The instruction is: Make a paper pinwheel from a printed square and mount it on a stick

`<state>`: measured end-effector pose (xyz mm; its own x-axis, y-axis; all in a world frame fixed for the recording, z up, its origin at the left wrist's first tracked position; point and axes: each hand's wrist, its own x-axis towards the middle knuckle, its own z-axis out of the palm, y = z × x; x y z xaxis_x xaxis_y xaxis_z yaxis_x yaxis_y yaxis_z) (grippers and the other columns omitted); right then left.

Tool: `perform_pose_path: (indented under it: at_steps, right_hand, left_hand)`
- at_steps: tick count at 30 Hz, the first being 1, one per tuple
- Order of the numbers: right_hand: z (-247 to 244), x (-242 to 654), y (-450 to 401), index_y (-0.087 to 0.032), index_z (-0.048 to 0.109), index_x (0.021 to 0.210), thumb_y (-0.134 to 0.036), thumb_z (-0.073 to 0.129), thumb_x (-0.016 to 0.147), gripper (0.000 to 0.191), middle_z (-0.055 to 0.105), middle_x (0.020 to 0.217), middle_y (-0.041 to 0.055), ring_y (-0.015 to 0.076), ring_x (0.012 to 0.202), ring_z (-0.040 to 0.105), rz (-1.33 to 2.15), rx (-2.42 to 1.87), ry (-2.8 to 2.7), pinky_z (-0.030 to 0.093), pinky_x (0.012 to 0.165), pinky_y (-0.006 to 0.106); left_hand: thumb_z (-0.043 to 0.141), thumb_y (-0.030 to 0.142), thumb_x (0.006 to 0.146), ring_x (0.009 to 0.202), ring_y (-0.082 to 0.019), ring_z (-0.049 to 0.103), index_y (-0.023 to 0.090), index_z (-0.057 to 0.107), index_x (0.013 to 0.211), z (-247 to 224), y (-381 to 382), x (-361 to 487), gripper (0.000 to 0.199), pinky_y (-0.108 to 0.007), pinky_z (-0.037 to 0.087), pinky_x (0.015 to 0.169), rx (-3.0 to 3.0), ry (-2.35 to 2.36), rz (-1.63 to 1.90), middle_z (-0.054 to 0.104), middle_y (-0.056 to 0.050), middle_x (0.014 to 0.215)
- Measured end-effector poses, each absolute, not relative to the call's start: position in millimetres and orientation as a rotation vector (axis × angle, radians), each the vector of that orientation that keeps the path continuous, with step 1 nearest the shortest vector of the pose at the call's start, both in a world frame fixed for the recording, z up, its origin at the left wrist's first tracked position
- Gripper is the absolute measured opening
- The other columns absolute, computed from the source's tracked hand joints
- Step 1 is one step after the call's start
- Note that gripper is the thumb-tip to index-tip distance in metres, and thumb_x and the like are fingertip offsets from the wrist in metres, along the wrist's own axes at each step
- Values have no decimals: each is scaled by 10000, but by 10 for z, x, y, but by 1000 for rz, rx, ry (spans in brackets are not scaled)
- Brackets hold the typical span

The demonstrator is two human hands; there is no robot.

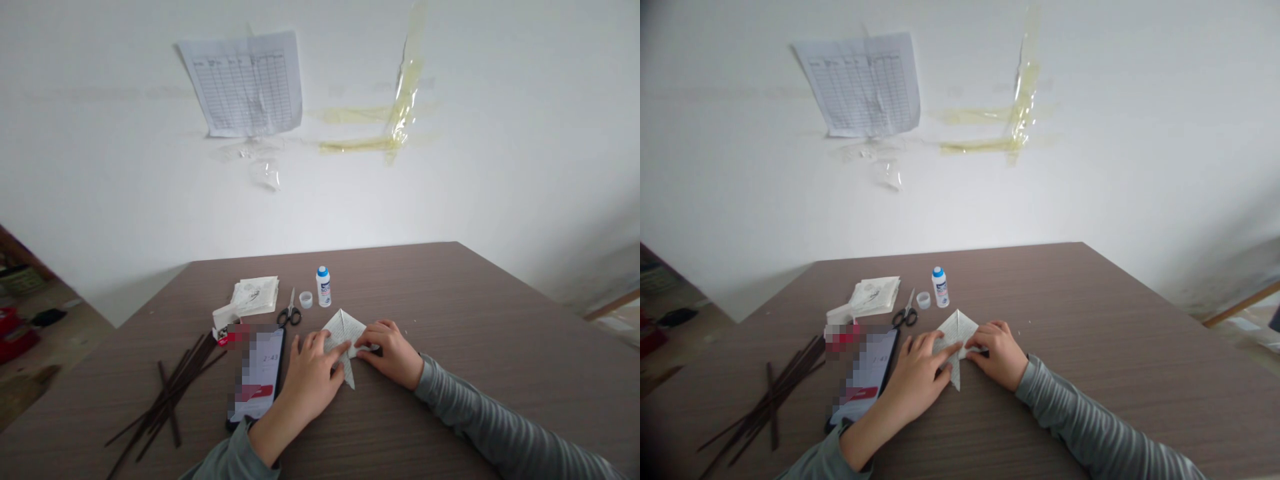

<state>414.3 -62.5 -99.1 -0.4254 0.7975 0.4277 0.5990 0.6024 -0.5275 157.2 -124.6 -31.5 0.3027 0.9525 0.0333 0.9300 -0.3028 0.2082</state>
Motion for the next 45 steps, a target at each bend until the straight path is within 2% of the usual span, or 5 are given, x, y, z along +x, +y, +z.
perform_pose_path:
  at_steps: [6, 18, 25, 33, 45]
  right_hand:
    - [-935, 4164, -631, -410, 981, 1021, -640, 966, 1054, 233, 919, 887, 74, 398, 907, 935, 355, -1078, -2167, 798, 1102, 624]
    - [-992, 4193, -605, -416, 992, 1020, -574, 974, 1047, 161, 923, 946, 76, 411, 975, 942, 383, -1099, -2192, 753, 1200, 681]
    - [-956, 4178, -611, -424, 987, 996, -672, 932, 1065, 263, 929, 931, 84, 403, 925, 934, 381, -1063, -2170, 801, 1112, 637]
    - [-974, 4186, -600, -427, 991, 1021, -694, 905, 1083, 286, 931, 932, 85, 399, 920, 933, 417, -1057, -2160, 777, 1189, 672]
    - [-925, 4166, -621, -416, 982, 973, -594, 981, 1048, 194, 895, 903, 73, 393, 907, 930, 412, -1087, -2158, 775, 1155, 670]
  left_hand:
    - [799, 256, 1175, 1707, -453, 717, 536, 887, 1698, -309, -1256, 1595, 600, -802, 502, 1516, 2385, 1764, 213, 816, -69, 1815]
    - [826, 289, 1144, 1686, -447, 711, 474, 876, 1731, -277, -1237, 1586, 617, -761, 503, 1525, 2373, 1763, 216, 821, -85, 1791]
    - [828, 289, 1149, 1694, -457, 710, 522, 905, 1681, -232, -1250, 1617, 586, -771, 493, 1530, 2363, 1782, 183, 820, -47, 1803]
    - [834, 293, 1137, 1671, -456, 728, 482, 879, 1726, -226, -1242, 1608, 621, -767, 509, 1525, 2375, 1780, 195, 836, -80, 1779]
    - [807, 333, 1146, 1666, -444, 715, 439, 862, 1757, -184, -1242, 1632, 623, -733, 487, 1538, 2364, 1785, 156, 803, -70, 1831]
